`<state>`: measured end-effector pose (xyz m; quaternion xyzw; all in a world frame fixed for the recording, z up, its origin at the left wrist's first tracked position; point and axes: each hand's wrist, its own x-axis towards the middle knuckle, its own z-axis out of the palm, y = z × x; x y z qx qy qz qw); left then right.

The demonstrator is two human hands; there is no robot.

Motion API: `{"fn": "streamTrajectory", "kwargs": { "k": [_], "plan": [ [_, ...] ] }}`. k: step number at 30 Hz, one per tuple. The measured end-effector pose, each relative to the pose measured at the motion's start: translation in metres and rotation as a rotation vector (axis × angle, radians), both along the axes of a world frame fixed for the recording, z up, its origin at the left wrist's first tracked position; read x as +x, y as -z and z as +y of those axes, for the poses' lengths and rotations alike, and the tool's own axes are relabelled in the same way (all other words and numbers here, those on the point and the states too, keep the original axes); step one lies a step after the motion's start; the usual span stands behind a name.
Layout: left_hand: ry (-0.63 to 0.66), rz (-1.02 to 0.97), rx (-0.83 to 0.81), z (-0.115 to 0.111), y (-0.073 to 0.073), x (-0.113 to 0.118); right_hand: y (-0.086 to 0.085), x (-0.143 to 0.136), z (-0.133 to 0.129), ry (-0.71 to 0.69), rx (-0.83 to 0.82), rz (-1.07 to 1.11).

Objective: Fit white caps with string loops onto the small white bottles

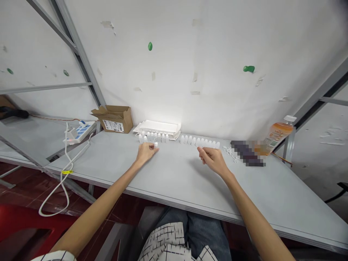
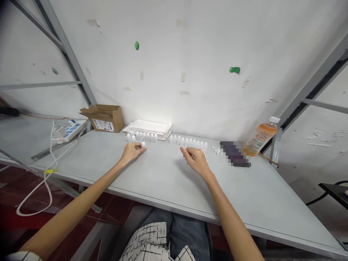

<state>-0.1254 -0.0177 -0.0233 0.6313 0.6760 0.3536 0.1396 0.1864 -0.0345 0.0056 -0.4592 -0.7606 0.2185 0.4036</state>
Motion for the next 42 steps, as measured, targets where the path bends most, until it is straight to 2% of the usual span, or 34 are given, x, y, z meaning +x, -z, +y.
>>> {"fn": "streamTrajectory", "kwargs": {
  "k": [5, 13, 17, 24, 28, 34, 42],
  "plan": [
    [0.105, 0.047, 0.085, -0.006, -0.002, 0.014, 0.002, -0.003, 0.0, -0.037, 0.031, 0.026],
    [0.548, 0.08, 0.084, -0.015, -0.017, 0.066, -0.001, -0.012, -0.003, -0.178, -0.234, 0.309],
    [0.655, 0.039, 0.087, -0.005, -0.02, 0.088, 0.002, -0.009, 0.003, -0.167, -0.226, 0.399],
    [0.727, -0.049, 0.054, 0.009, -0.016, 0.106, 0.007, -0.006, 0.009, -0.027, -0.165, 0.491],
    [0.75, -0.071, -0.017, 0.004, -0.01, 0.105, 0.006, -0.006, 0.008, -0.07, -0.25, 0.545],
    [0.693, -0.103, 0.11, -0.003, -0.002, 0.106, 0.005, -0.007, 0.007, -0.13, -0.341, 0.642],
    [0.62, -0.146, 0.143, -0.005, 0.002, 0.108, 0.005, -0.009, 0.005, -0.166, -0.395, 0.615]
  ]
}}
